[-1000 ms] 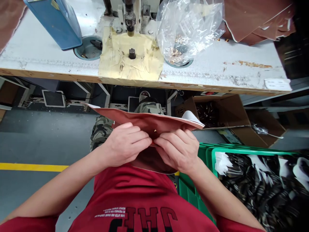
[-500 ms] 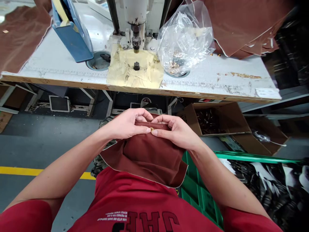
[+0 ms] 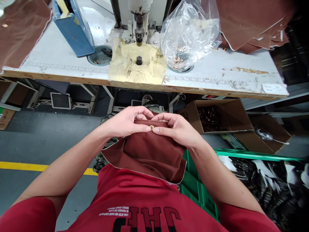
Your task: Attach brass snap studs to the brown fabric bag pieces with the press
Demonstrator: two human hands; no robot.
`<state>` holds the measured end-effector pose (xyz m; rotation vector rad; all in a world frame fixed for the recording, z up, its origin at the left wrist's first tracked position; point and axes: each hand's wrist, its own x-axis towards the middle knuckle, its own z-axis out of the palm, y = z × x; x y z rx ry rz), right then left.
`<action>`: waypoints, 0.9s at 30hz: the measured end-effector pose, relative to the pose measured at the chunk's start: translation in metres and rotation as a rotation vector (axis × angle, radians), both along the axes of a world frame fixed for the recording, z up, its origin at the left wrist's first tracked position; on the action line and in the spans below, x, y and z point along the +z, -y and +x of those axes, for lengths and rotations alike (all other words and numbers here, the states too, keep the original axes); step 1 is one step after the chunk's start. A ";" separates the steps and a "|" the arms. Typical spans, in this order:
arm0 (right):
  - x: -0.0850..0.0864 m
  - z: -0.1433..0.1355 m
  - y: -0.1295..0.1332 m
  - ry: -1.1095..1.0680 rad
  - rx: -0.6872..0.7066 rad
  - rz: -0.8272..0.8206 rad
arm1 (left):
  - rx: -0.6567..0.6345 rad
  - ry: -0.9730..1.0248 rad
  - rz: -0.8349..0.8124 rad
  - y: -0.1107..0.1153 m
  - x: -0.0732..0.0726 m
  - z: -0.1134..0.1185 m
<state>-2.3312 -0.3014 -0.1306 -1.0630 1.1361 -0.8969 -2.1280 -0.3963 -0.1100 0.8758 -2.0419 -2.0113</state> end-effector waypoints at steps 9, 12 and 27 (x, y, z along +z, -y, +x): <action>-0.004 -0.001 -0.002 -0.004 0.008 -0.007 | -0.029 0.023 -0.003 0.000 -0.001 0.002; -0.006 -0.001 -0.002 0.002 0.009 0.002 | -0.026 0.025 -0.011 0.000 -0.003 0.002; -0.011 0.001 -0.001 -0.068 -0.001 -0.045 | -0.032 -0.017 -0.048 0.000 -0.014 0.003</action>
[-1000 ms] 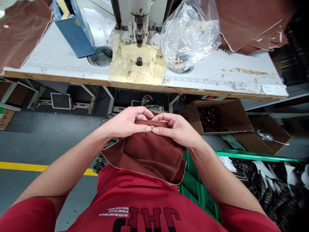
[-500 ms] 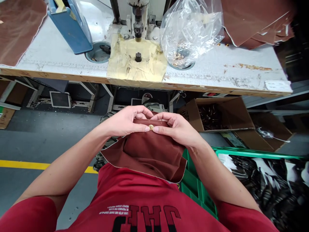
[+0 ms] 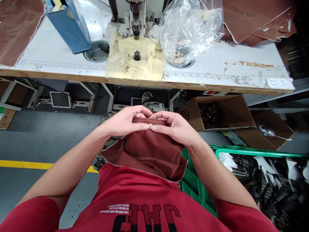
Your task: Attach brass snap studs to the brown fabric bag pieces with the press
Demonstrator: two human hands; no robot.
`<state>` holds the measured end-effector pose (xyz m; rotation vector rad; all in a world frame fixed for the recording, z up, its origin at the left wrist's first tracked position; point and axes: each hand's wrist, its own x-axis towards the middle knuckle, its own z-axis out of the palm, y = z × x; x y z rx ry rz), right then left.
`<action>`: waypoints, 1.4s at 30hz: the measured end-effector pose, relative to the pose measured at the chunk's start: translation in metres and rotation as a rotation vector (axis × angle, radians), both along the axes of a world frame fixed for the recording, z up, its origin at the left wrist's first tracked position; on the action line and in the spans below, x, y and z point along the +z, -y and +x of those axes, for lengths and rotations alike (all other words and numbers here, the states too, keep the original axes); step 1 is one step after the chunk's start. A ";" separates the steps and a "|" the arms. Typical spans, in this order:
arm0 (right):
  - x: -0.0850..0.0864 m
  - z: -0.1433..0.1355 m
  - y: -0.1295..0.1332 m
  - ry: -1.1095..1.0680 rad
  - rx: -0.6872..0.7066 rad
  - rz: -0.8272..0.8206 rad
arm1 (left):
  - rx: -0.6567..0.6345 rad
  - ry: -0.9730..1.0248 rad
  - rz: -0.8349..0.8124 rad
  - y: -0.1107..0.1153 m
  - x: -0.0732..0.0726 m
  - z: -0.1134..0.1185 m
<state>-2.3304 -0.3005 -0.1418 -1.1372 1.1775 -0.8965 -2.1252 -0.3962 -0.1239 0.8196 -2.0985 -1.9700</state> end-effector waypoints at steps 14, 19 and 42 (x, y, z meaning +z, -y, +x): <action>-0.002 0.002 0.004 -0.052 0.008 0.016 | 0.096 0.057 -0.118 -0.003 -0.007 0.000; -0.007 0.003 0.005 -0.027 -0.032 0.028 | 0.108 0.043 -0.131 -0.004 -0.011 -0.001; -0.012 0.002 0.008 0.018 0.013 0.087 | 0.067 0.066 -0.114 -0.001 -0.018 0.002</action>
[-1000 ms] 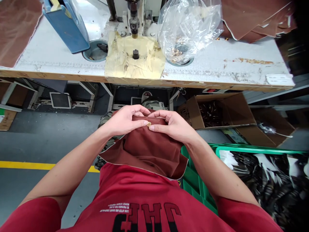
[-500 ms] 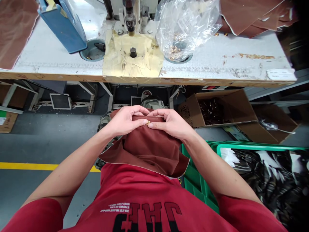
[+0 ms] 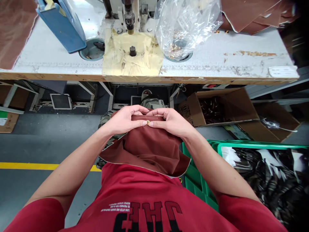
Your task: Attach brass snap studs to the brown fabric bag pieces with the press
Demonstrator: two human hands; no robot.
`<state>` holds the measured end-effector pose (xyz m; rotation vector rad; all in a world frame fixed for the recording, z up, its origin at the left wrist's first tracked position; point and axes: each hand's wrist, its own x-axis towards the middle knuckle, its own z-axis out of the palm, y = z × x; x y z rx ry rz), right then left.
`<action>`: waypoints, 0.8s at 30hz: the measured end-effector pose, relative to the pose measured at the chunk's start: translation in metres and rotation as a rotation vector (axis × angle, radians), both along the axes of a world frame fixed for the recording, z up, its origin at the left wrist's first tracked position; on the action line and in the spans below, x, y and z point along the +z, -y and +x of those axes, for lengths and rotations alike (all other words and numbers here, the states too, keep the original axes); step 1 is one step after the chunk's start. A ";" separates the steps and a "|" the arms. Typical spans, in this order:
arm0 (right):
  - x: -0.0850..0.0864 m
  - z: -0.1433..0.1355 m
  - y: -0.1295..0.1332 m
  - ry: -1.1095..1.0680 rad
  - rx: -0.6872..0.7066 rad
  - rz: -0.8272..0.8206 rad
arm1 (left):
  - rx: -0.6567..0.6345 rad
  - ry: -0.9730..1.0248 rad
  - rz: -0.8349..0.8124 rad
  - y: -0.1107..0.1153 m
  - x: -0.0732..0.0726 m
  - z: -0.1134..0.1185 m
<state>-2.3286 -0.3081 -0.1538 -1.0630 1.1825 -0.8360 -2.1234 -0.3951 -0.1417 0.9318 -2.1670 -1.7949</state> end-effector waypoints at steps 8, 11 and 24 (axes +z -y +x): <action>0.000 0.001 0.001 -0.023 -0.012 0.011 | 0.026 -0.001 0.014 -0.001 -0.001 -0.001; -0.001 0.001 0.001 -0.038 -0.010 0.014 | 0.025 -0.002 0.014 -0.001 -0.002 -0.001; -0.004 -0.006 0.005 -0.081 0.065 -0.034 | -0.046 0.017 -0.044 0.002 -0.003 0.002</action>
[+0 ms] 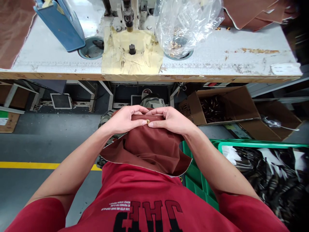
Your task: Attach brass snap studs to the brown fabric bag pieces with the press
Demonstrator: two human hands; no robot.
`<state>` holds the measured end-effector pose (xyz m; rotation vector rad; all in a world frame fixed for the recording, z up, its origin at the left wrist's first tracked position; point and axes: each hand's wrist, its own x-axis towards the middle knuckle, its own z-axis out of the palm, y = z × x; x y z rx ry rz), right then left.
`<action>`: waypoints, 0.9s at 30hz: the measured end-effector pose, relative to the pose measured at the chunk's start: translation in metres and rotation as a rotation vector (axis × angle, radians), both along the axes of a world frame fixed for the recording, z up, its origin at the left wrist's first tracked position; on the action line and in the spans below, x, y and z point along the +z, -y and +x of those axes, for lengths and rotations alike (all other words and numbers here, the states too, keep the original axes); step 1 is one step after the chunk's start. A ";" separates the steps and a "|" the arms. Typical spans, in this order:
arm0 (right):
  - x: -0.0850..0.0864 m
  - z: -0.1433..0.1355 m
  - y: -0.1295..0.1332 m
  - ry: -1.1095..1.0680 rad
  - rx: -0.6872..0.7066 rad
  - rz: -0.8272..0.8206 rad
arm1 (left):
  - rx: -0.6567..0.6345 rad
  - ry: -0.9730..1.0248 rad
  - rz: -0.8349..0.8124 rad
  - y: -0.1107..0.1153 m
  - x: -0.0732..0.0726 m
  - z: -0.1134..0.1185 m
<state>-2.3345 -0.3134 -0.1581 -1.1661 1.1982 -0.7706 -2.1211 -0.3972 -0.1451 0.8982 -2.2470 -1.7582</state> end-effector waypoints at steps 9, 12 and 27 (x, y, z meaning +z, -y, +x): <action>0.042 -0.017 0.017 -0.030 0.014 -0.018 | -0.069 0.016 0.054 0.027 0.041 -0.001; 0.058 -0.017 0.022 -0.010 -0.003 -0.056 | -0.053 -0.010 0.014 0.032 0.058 -0.003; 0.087 -0.013 0.030 -0.076 0.067 -0.203 | -0.022 -0.093 0.032 0.026 0.082 0.006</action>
